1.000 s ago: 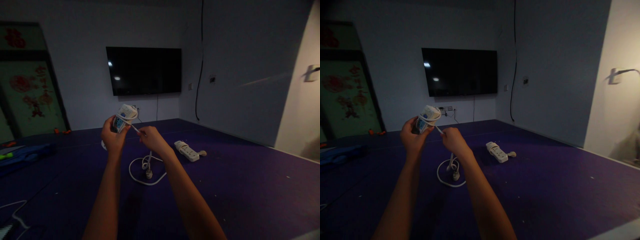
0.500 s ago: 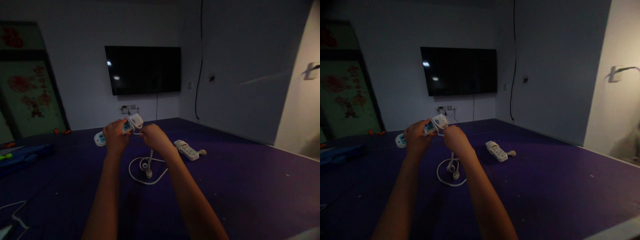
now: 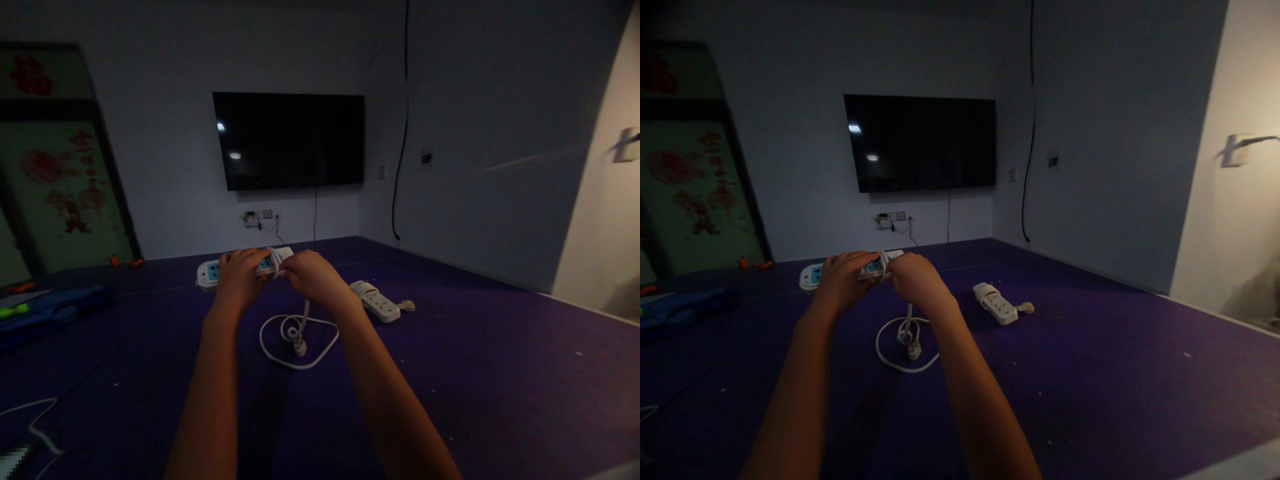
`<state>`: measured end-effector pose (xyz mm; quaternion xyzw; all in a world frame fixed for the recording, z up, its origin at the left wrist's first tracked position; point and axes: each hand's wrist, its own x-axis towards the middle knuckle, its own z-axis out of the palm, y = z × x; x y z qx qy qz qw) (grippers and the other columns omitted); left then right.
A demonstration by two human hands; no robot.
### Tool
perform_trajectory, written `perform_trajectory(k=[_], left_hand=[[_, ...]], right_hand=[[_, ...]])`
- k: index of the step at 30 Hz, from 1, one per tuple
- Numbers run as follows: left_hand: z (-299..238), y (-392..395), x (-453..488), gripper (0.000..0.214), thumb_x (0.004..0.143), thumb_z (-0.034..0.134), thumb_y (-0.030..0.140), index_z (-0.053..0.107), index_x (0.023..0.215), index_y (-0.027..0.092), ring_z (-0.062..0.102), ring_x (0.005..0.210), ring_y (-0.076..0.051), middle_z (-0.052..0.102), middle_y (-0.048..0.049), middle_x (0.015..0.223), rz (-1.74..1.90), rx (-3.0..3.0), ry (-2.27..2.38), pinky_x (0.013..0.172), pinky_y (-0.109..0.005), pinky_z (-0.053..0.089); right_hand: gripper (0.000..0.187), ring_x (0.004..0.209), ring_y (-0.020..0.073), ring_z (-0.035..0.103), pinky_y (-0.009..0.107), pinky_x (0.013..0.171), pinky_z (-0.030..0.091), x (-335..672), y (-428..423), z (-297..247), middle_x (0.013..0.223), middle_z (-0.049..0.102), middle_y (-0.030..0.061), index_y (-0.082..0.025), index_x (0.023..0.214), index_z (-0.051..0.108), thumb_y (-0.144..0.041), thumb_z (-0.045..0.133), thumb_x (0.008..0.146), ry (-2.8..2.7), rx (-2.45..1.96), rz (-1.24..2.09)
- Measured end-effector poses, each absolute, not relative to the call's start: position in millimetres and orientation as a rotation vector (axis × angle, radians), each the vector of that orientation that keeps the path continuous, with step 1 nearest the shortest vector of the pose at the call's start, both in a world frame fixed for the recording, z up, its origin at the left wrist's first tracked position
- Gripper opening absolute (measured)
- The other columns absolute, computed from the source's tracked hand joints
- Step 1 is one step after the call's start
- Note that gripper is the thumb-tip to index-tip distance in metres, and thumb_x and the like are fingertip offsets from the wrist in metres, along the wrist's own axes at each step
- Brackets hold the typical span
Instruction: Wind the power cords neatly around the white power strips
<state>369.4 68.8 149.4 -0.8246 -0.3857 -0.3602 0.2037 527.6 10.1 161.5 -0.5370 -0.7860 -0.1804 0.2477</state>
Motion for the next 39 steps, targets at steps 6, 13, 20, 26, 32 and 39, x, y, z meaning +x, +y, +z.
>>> perform_trajectory(k=[6, 13, 20, 26, 32, 39], left_hand=[[151.4, 68.7, 367.7, 0.044, 0.075, 0.062, 0.019, 0.062, 0.119, 0.028, 0.058, 0.108, -0.031, 0.067, -0.0105, 0.116, -0.879, -2.345, -1.099, 0.089, -0.047, 0.038], [149.8, 68.7, 371.5, 0.045, 0.075, 0.059, 0.016, 0.063, 0.118, 0.027, 0.056, 0.112, -0.033, 0.064, -0.012, 0.119, -0.743, -2.402, -1.109, 0.09, -0.048, 0.038], [151.1, 69.4, 370.7, 0.051, 0.068, 0.066, 0.017, 0.064, 0.117, 0.029, 0.058, 0.109, -0.034, 0.066, -0.0109, 0.115, -0.806, -2.433, -1.125, 0.088, -0.048, 0.04], [147.8, 78.0, 362.9, 0.058, 0.062, 0.076, 0.028, 0.063, 0.119, 0.026, 0.062, 0.099, -0.028, 0.068, -0.0095, 0.108, -0.971, -2.568, -1.013, 0.083, -0.041, 0.045], [146.1, 79.6, 362.1, 0.059, 0.058, 0.081, 0.036, 0.066, 0.113, 0.023, 0.063, 0.091, -0.027, 0.07, -0.01, 0.1, -1.066, -2.573, -0.964, 0.079, -0.039, 0.047], [143.0, 80.5, 364.7, 0.057, 0.058, 0.079, 0.041, 0.067, 0.111, 0.024, 0.064, 0.084, -0.025, 0.071, -0.0083, 0.092, -1.088, -2.562, -0.89, 0.073, -0.036, 0.048]], right_hand=[[0.022, 0.09, 0.02, 0.064, 0.028, 0.075, 0.042, 524.7, 11.1, 160.6, 0.097, 0.072, 0.0108, -0.016, 0.097, 0.073, -0.016, 0.054, 0.086, -2.167, -1.418, -0.47], [0.023, 0.086, 0.0197, 0.064, 0.027, 0.072, 0.04, 522.3, 8.5, 160.5, 0.094, 0.072, 0.011, -0.016, 0.094, 0.073, -0.013, 0.053, 0.085, -2.145, -1.417, -0.429], [0.022, 0.082, 0.0174, 0.063, 0.026, 0.069, 0.037, 533.1, 8.4, 162.4, 0.088, 0.073, 0.0067, -0.018, 0.09, 0.074, -0.016, 0.053, 0.084, -2.074, -1.403, -0.362], [0.021, 0.071, 0.013, 0.06, 0.023, 0.065, 0.036, 539.6, 7.0, 164.9, 0.076, 0.071, 0.0042, -0.016, 0.084, 0.075, -0.012, 0.055, 0.084, -2.032, -1.26, -0.242], [0.019, 0.072, 0.0132, 0.062, 0.024, 0.067, 0.038, 542.1, 9.0, 163.2, 0.077, 0.072, 0.0051, -0.015, 0.082, 0.075, -0.013, 0.057, 0.083, -2.005, -1.172, -0.231], [0.011, 0.072, 0.0136, 0.061, 0.025, 0.066, 0.039, 545.0, 9.4, 163.3, 0.079, 0.072, 0.0048, -0.015, 0.083, 0.074, -0.013, 0.066, 0.076, -1.923, -1.207, -0.182]])
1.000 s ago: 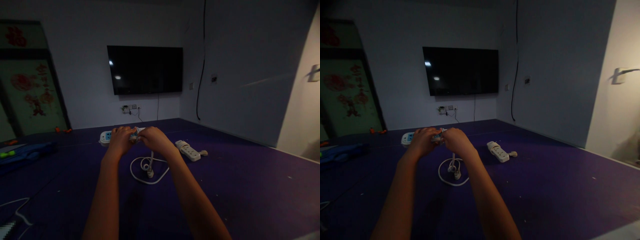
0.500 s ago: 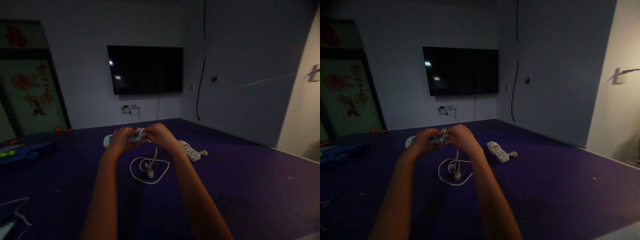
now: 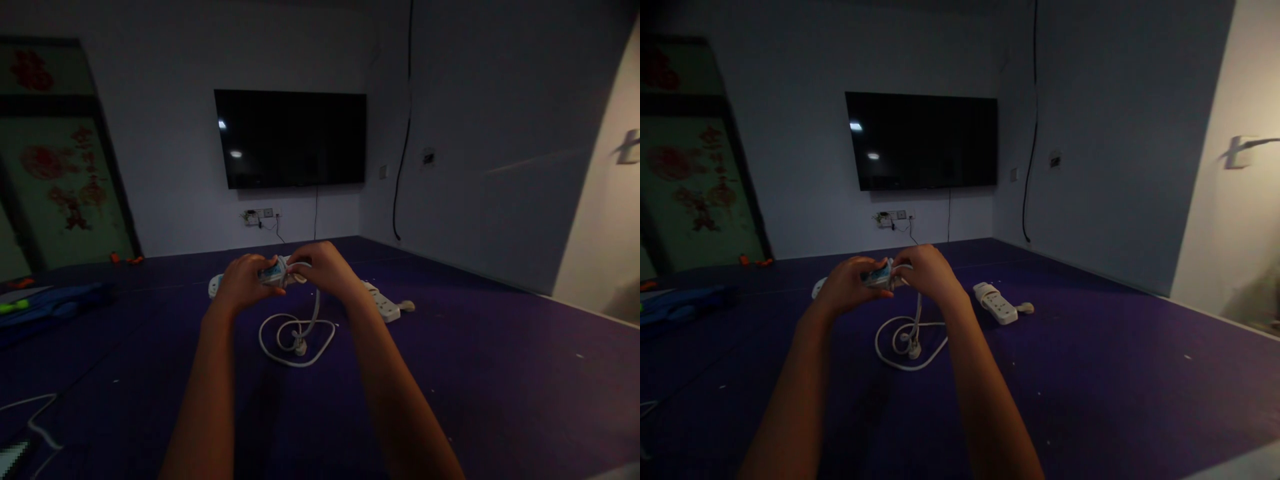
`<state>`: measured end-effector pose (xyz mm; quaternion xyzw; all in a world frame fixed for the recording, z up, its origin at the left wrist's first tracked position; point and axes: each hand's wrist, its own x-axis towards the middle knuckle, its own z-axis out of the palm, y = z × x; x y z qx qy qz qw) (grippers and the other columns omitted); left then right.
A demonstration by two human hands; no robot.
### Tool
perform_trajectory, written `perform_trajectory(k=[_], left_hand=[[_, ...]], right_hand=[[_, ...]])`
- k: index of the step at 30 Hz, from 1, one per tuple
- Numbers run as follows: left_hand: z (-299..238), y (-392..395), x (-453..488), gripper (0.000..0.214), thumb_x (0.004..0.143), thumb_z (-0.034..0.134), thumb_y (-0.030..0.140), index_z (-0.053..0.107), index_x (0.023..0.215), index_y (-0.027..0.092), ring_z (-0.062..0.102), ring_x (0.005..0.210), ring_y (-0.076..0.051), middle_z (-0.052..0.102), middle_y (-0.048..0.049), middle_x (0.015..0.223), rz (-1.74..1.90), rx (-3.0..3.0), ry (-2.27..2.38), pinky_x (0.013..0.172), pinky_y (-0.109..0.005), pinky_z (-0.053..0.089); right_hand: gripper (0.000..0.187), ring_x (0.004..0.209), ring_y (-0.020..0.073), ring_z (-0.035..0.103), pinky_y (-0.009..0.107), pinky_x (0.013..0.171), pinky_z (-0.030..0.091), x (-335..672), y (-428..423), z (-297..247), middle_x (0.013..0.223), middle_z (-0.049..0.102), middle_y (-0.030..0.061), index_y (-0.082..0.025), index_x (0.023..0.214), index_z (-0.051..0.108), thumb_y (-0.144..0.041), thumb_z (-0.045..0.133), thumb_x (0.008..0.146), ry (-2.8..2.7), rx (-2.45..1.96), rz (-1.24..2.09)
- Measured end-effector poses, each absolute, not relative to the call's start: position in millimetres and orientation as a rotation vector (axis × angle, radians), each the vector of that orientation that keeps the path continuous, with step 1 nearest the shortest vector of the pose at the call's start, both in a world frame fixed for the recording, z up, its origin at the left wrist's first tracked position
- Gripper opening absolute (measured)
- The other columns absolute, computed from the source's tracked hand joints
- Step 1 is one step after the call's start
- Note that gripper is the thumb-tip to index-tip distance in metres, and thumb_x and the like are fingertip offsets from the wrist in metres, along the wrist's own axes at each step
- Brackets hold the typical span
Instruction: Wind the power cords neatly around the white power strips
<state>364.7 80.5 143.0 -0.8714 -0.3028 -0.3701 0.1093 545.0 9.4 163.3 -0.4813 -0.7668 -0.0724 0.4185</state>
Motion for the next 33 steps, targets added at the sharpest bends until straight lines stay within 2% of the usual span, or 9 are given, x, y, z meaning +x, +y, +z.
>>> perform_trajectory(k=[5, 10, 12, 15, 19, 21, 27, 31, 33], left_hand=[[143.3, 83.1, 362.1, 0.063, 0.061, 0.077, 0.043, 0.065, 0.117, 0.017, 0.063, 0.09, -0.027, 0.07, -0.0116, 0.099, -0.998, -2.525, -1.012, 0.076, -0.037, 0.047], [142.2, 89.8, 351.1, 0.068, 0.065, 0.073, 0.049, 0.06, 0.125, 0.019, 0.062, 0.101, -0.028, 0.07, -0.0108, 0.109, -1.08, -2.453, -1.042, 0.085, -0.037, 0.046], [143.0, 90.3, 346.2, 0.067, 0.066, 0.071, 0.05, 0.06, 0.125, 0.02, 0.06, 0.106, -0.029, 0.068, -0.0109, 0.114, -1.126, -2.423, -1.1, 0.088, -0.038, 0.045], [144.9, 88.8, 339.6, 0.065, 0.066, 0.069, 0.052, 0.062, 0.123, 0.021, 0.059, 0.11, -0.03, 0.067, -0.0118, 0.118, -1.184, -2.356, -1.203, 0.09, -0.04, 0.045], [145.0, 88.0, 329.9, 0.063, 0.067, 0.069, 0.049, 0.063, 0.122, 0.018, 0.061, 0.107, -0.031, 0.067, -0.0135, 0.118, -1.251, -2.279, -1.316, 0.087, -0.041, 0.047], [144.2, 88.6, 325.5, 0.064, 0.068, 0.068, 0.049, 0.062, 0.122, 0.017, 0.061, 0.106, -0.031, 0.066, -0.0149, 0.119, -1.261, -2.253, -1.354, 0.086, -0.042, 0.047], [145.6, 89.0, 328.7, 0.066, 0.069, 0.069, 0.043, 0.059, 0.127, 0.014, 0.058, 0.112, -0.033, 0.064, -0.0173, 0.122, -1.113, -2.274, -1.367, 0.092, -0.043, 0.045], [149.0, 83.7, 343.7, 0.068, 0.069, 0.071, 0.042, 0.056, 0.13, 0.016, 0.059, 0.11, -0.032, 0.066, -0.0148, 0.119, -0.974, -2.355, -1.31, 0.092, -0.041, 0.044], [150.8, 78.5, 351.9, 0.07, 0.069, 0.07, 0.043, 0.055, 0.131, 0.015, 0.06, 0.107, -0.031, 0.068, -0.0154, 0.113, -0.915, -2.4, -1.269, 0.089, -0.04, 0.045]], right_hand=[[0.018, 0.063, 0.0108, 0.056, 0.023, 0.059, 0.037, 542.4, 3.8, 165.0, 0.068, 0.066, 0.0016, -0.013, 0.087, 0.073, -0.01, 0.072, 0.07, -1.917, -1.243, -0.039], [0.056, 0.065, 0.0117, 0.057, 0.023, 0.06, 0.04, 543.1, -4.4, 162.8, 0.073, 0.063, 0.0005, -0.011, 0.114, 0.064, -0.01, 0.079, 0.06, -2.007, -1.326, 0.101], [0.064, 0.061, 0.0116, 0.056, 0.023, 0.057, 0.04, 544.3, -5.9, 161.1, 0.069, 0.062, -0.001, -0.011, 0.121, 0.059, -0.011, 0.078, 0.06, -2.063, -1.392, 0.221], [0.053, 0.054, 0.0108, 0.056, 0.023, 0.052, 0.042, 547.5, -4.8, 158.4, 0.066, 0.062, -0.0018, -0.013, 0.114, 0.061, -0.011, 0.073, 0.063, -2.088, -1.491, 0.497], [0.016, 0.058, 0.0115, 0.06, 0.022, 0.055, 0.045, 556.5, 0.5, 155.2, 0.065, 0.065, 0.0, -0.013, 0.082, 0.068, -0.01, 0.067, 0.066, -2.143, -1.456, 0.756], [0.006, 0.061, 0.0118, 0.061, 0.023, 0.059, 0.046, 562.2, 4.1, 153.7, 0.063, 0.066, 0.0007, -0.014, 0.069, 0.067, -0.009, 0.064, 0.068, -2.152, -1.419, 0.786], [0.023, 0.054, 0.0125, 0.059, 0.024, 0.058, 0.043, 573.2, 22.8, 149.0, 0.056, 0.063, 0.0023, -0.015, 0.057, 0.061, -0.018, 0.057, 0.08, -1.81, -1.451, 0.43], [0.017, 0.057, 0.0136, 0.057, 0.025, 0.059, 0.042, 574.8, 34.9, 148.2, 0.06, 0.062, 0.0014, -0.016, 0.071, 0.066, -0.023, 0.055, 0.082, -1.567, -1.245, -0.014], [0.015, 0.061, 0.0146, 0.058, 0.026, 0.062, 0.042, 575.3, 37.8, 148.3, 0.063, 0.062, 0.0012, -0.017, 0.081, 0.069, -0.026, 0.057, 0.081, -1.494, -1.114, -0.107]])
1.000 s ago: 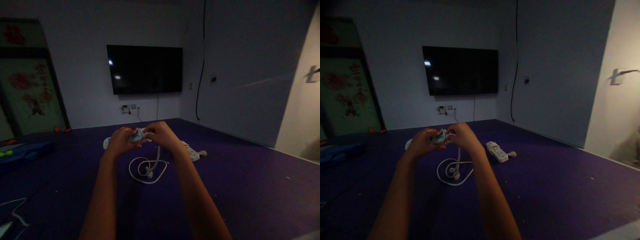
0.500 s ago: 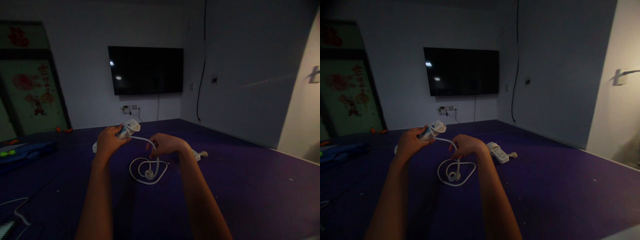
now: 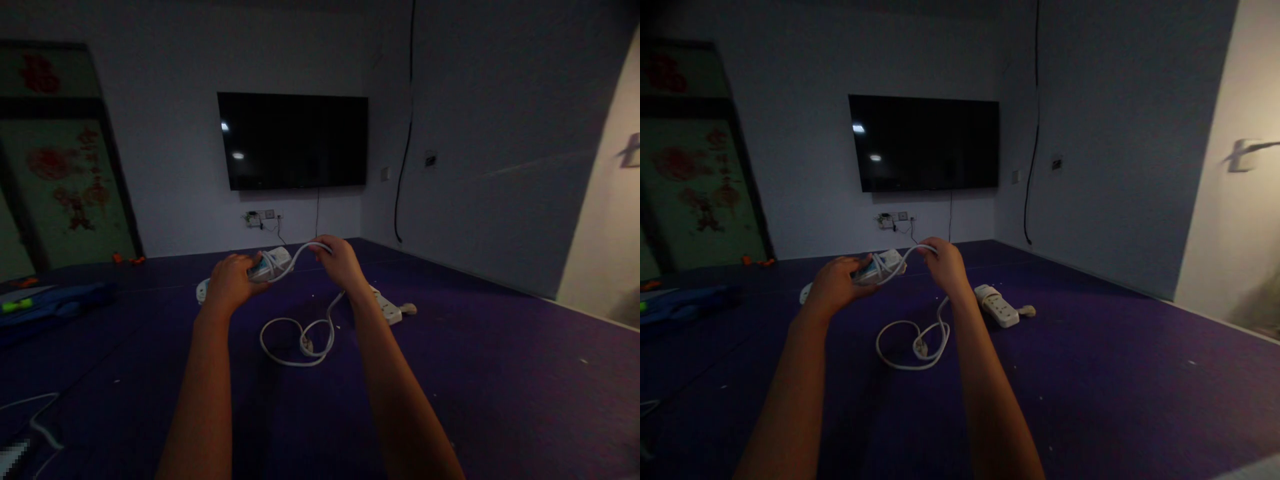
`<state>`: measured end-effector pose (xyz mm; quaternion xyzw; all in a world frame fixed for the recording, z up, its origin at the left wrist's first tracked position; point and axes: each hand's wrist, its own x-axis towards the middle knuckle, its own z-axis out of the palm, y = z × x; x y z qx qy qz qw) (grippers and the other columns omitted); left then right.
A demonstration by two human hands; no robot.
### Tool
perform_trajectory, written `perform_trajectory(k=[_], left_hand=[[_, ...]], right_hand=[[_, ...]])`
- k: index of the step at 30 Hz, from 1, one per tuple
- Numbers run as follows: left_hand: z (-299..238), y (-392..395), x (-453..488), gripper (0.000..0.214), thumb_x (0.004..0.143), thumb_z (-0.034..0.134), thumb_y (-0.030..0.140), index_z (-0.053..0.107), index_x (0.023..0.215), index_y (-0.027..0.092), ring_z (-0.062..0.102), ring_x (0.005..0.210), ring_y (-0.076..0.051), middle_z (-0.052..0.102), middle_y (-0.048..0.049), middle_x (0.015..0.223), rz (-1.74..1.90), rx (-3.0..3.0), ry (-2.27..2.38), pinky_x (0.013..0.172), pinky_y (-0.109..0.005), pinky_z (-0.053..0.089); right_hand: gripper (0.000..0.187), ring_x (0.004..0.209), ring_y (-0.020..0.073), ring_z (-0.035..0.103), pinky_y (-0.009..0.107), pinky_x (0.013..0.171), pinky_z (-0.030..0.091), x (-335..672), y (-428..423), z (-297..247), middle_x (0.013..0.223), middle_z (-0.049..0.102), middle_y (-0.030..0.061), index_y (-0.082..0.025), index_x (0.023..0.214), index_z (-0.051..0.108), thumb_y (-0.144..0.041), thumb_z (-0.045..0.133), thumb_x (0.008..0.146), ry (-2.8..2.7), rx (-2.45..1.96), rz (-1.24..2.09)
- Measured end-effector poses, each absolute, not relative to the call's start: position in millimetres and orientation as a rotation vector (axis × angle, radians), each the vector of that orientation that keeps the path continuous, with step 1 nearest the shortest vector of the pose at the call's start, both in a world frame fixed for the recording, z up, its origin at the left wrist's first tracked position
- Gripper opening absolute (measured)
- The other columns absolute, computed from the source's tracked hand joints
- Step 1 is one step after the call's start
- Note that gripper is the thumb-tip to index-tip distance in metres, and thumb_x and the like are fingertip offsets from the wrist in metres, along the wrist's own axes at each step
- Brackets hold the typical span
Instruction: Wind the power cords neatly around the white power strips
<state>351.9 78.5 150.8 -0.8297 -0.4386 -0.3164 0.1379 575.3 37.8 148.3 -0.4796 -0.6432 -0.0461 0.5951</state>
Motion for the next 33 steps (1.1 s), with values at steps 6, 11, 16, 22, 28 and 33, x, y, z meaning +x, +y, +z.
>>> perform_trajectory(k=[6, 11, 16, 22, 28, 33], left_hand=[[158.1, 51.4, 375.8, 0.07, 0.067, 0.07, 0.045, 0.057, 0.13, 0.017, 0.063, 0.096, -0.03, 0.07, -0.0145, 0.101, -0.814, -2.477, -1.119, 0.081, -0.039, 0.046], [162.8, 27.3, 391.7, 0.058, 0.068, 0.067, 0.045, 0.065, 0.119, 0.017, 0.064, 0.09, -0.029, 0.072, -0.014, 0.096, -0.697, -2.561, -1.028, 0.078, -0.039, 0.048], [161.0, 23.3, 396.8, 0.052, 0.064, 0.072, 0.043, 0.069, 0.11, 0.019, 0.066, 0.076, -0.025, 0.073, -0.0104, 0.085, -0.694, -2.642, -0.991, 0.069, -0.035, 0.048], [159.3, 15.3, 398.3, 0.026, 0.059, 0.076, 0.041, 0.073, 0.077, 0.021, 0.062, 0.059, -0.021, 0.07, -0.0065, 0.068, -0.777, -2.717, -0.814, 0.055, -0.032, 0.044], [156.3, 7.4, 404.4, 0.019, 0.06, 0.073, 0.038, 0.07, 0.068, 0.021, 0.059, 0.054, -0.019, 0.067, -0.005, 0.061, -0.807, -2.705, -0.755, 0.05, -0.03, 0.038], [154.8, 14.3, 403.4, 0.026, 0.061, 0.074, 0.042, 0.071, 0.076, 0.021, 0.063, 0.064, -0.021, 0.07, -0.006, 0.07, -0.732, -2.755, -0.723, 0.057, -0.031, 0.043]], right_hand=[[0.016, 0.06, 0.0138, 0.06, 0.027, 0.062, 0.047, 577.5, 36.6, 149.6, 0.068, 0.064, 0.002, -0.016, 0.083, 0.069, -0.03, 0.065, 0.074, -1.309, -0.779, -0.054], [0.017, 0.06, 0.0129, 0.06, 0.027, 0.059, 0.049, 580.0, 27.0, 153.8, 0.07, 0.066, 0.0023, -0.017, 0.08, 0.071, -0.031, 0.069, 0.071, -1.302, -0.691, -0.026], [0.017, 0.062, 0.0128, 0.061, 0.027, 0.061, 0.05, 581.5, 19.8, 156.2, 0.074, 0.069, 0.0033, -0.017, 0.08, 0.072, -0.029, 0.071, 0.068, -1.343, -0.696, 0.046], [0.023, 0.064, 0.0143, 0.061, 0.029, 0.063, 0.05, 589.7, 21.5, 151.8, 0.069, 0.068, 0.0027, -0.018, 0.08, 0.073, -0.034, 0.074, 0.064, -1.375, -0.718, 0.226], [0.025, 0.062, 0.0137, 0.059, 0.028, 0.06, 0.049, 590.9, 16.5, 152.5, 0.068, 0.067, 0.0034, -0.018, 0.079, 0.074, -0.035, 0.077, 0.061, -1.359, -0.659, 0.318], [0.025, 0.061, 0.0139, 0.059, 0.027, 0.059, 0.048, 592.2, 21.5, 150.8, 0.068, 0.067, 0.0031, -0.018, 0.077, 0.073, -0.035, 0.077, 0.059, -1.357, -0.695, 0.309]])
